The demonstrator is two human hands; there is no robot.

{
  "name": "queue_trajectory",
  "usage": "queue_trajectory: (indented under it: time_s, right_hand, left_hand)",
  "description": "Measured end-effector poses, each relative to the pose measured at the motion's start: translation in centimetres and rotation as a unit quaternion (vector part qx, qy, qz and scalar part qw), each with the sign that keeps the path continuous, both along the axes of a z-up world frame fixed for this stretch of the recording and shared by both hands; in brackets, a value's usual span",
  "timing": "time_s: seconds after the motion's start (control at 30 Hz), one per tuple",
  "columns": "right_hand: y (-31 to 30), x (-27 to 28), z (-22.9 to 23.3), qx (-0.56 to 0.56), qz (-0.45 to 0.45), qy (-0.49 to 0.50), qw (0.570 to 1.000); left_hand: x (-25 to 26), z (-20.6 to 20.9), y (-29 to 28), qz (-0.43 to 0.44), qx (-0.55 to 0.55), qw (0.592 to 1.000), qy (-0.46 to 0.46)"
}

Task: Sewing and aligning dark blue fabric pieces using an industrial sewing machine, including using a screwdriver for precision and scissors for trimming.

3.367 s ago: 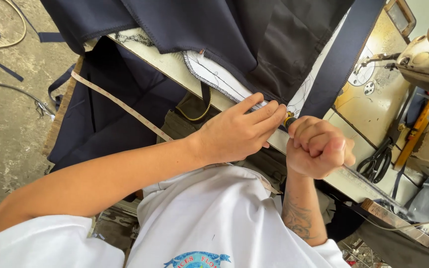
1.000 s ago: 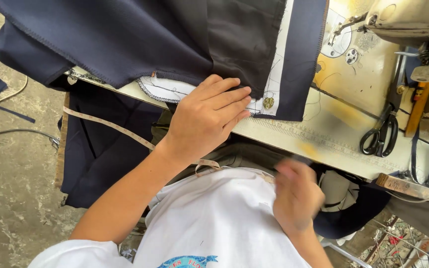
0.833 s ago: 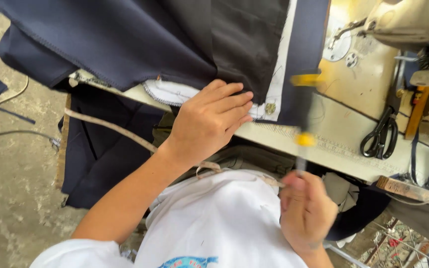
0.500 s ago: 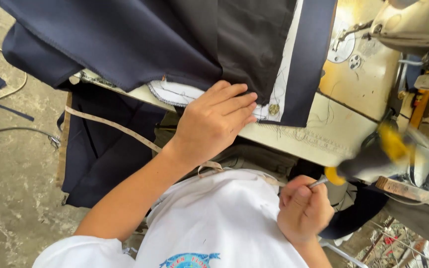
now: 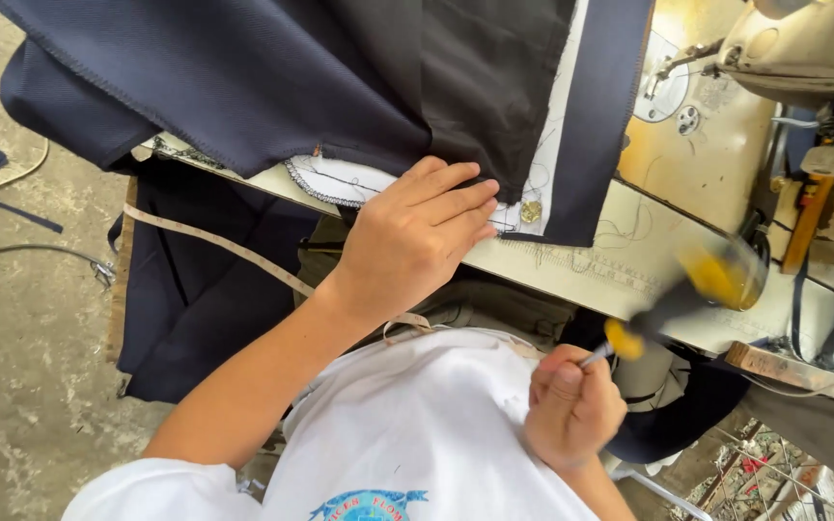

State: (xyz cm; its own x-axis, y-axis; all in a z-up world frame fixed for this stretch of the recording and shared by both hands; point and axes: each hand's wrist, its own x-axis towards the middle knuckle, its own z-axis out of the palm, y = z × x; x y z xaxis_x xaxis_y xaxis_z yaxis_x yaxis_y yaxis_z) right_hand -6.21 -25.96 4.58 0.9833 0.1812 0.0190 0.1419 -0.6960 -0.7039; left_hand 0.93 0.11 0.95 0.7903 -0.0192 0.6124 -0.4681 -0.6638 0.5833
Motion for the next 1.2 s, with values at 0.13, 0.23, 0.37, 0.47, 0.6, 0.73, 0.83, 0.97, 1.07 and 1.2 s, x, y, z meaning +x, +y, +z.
queue_trajectory:
  time_s: [0.13,0.23,0.37,0.47,0.6,0.73,0.83,0.97,1.07,1.2]
  right_hand:
    - [0.4,0.7,0.3,-0.131,0.043,0.105,0.985]
    - [0.9,0.9,-0.7,-0.042,0.003,0.029,0.999]
    - [0.9,2.4,-1.0,-0.097,-0.014,0.170,0.981]
    - [1.1,0.4,-0.2,-0.015,-0.047,-0.023,0.999]
    - [1.0,1.1,-1.4,-0.095,0.009,0.174,0.980]
    - [-0.2,0.2,-1.8,-0.067,-0.009,0.086,0.994]
    - [0.2,1.1,-1.1,-0.108,0.030,0.083,0.990]
    - [-1.7,0.5,-4.8,0.055,0.105,-0.145,0.982]
    - [1.0,1.7,-0.8,-0.068,-0.059,0.269,0.959]
    - [1.9,0.8,0.2,0.075,0.018,-0.009,0.997]
  left_hand:
    - [0.1,0.2,0.2,0.002,-0.003,1.000,-0.004]
    - [0.6,-0.2,0.2,0.010,0.002,1.000,-0.009]
    - [0.6,-0.3,0.1,0.016,0.013,1.000,-0.014]
    - [0.5,0.4,0.3,0.011,0.015,1.000,-0.002]
    - [0.2,-0.1,-0.1,0.016,0.023,1.000,-0.007]
    - [-0.2,0.0,0.1,0.006,-0.001,1.000,0.006]
    - [0.6,-0.2,0.2,0.004,0.004,1.000,-0.009]
    - [0.8,0.1,0.3,0.011,0.009,1.000,-0.013]
    - [0.5,-0.4,0.1,0.013,0.015,1.000,-0.005]
    - [0.2,0.0,-0.1,0.004,0.007,1.000,-0.004]
